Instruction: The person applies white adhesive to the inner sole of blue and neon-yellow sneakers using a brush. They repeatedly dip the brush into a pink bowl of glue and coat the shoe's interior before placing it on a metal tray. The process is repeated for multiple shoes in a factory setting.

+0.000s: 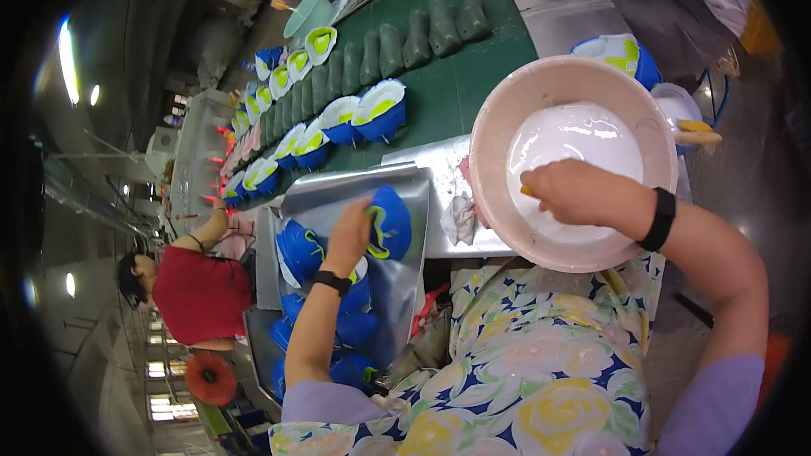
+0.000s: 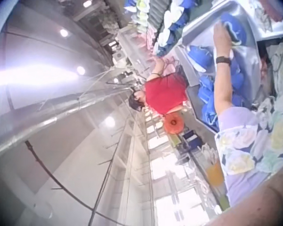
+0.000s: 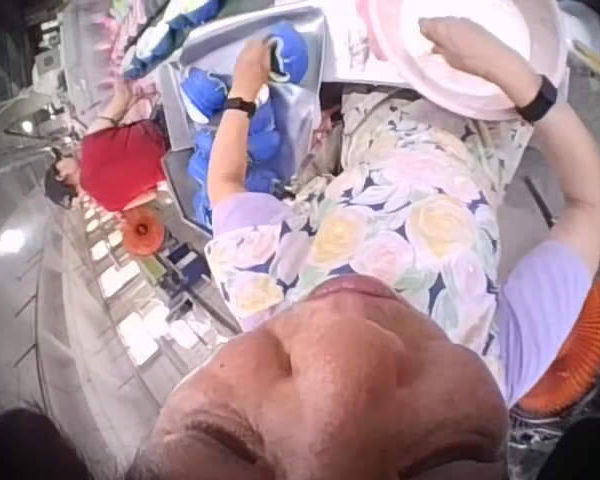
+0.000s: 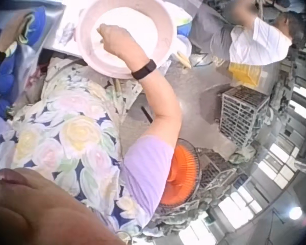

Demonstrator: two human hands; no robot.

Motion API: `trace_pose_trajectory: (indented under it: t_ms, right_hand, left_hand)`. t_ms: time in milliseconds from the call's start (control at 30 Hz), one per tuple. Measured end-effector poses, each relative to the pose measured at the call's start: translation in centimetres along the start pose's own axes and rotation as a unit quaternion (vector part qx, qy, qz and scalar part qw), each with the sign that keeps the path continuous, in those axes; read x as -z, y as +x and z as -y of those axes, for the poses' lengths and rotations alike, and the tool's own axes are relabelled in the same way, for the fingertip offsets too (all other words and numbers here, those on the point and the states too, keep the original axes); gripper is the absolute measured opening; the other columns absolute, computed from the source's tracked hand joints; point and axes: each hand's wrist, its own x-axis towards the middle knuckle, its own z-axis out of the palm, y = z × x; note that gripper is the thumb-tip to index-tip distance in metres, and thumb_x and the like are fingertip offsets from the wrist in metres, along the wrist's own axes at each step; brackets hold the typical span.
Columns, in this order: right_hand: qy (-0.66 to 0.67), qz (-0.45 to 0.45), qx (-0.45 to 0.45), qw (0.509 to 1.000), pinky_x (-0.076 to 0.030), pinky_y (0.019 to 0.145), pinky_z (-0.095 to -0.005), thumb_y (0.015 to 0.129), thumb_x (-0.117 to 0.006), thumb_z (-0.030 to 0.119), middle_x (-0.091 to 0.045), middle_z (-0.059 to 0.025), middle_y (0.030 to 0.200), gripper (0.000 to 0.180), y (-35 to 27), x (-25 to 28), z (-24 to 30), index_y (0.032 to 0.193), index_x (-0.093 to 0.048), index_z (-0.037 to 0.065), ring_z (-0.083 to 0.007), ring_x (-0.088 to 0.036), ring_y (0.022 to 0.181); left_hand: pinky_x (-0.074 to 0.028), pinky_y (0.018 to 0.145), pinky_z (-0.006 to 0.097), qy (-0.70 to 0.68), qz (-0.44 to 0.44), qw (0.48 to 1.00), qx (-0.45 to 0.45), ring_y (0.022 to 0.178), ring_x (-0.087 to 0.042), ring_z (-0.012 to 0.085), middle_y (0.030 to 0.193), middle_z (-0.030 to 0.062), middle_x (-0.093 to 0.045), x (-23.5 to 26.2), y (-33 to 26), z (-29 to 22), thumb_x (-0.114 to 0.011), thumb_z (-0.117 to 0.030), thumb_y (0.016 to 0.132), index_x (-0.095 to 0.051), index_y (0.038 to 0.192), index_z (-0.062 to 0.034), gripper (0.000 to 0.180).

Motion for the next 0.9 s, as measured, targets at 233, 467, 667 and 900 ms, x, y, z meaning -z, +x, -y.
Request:
trace_pose_trajectory:
  t_ms: [233,467,667,900]
  right_hand:
    - [0.126,-0.246,-0.014,0.961,-0.053,0.077,-0.0375,0.088,-0.071,0.011,-0.068,-0.0152,0.091,0.020,-5.3,6.2,-4.7,0.103,-0.062,0.002,-0.0305,-0.068,0.083]
    - [0.197,-0.338,0.120,0.913,-0.053,0.076,-0.0339,0.090,-0.069,0.010,-0.068,-0.0114,0.091,0.016,-5.4,10.2,-1.6,0.100,-0.059,0.003,-0.0250,-0.070,0.084]
    - [0.183,-0.359,0.161,0.901,-0.051,0.070,-0.0396,0.087,-0.072,0.011,-0.065,-0.0139,0.079,0.023,-5.5,10.6,-1.8,0.089,-0.051,0.003,-0.0349,-0.068,0.080]
    - [0.229,-0.460,-0.029,0.857,-0.054,0.066,-0.0366,0.087,-0.073,0.019,-0.070,-0.0210,0.081,0.028,-6.3,7.8,-2.1,0.092,-0.059,-0.004,-0.0321,-0.070,0.072]
  left_hand:
    - [-0.057,0.095,0.046,-0.772,-0.020,0.600,0.209,0.113,-0.067,0.0291,0.132,0.0115,-0.063,9.7,6.2,-3.4,-0.050,-0.028,0.103,-0.054,0.139,-0.0101,0.040]
    - [-0.057,0.096,0.051,-0.781,0.061,0.584,0.215,0.111,-0.067,0.0341,0.123,0.0159,-0.066,3.7,13.7,-11.1,-0.043,-0.039,0.104,-0.052,0.140,-0.0087,0.048]
    - [-0.057,0.096,0.051,-0.718,0.048,0.687,0.101,0.113,-0.066,0.0340,0.131,0.0169,-0.063,-0.1,17.7,-14.4,-0.047,-0.041,0.103,-0.047,0.143,-0.0079,0.052]
    - [-0.057,0.096,0.050,-0.588,-0.216,0.780,0.012,0.114,-0.066,0.0322,0.131,0.0165,-0.063,-2.3,18.5,-18.7,-0.052,-0.036,0.101,-0.048,0.142,-0.0073,0.050]
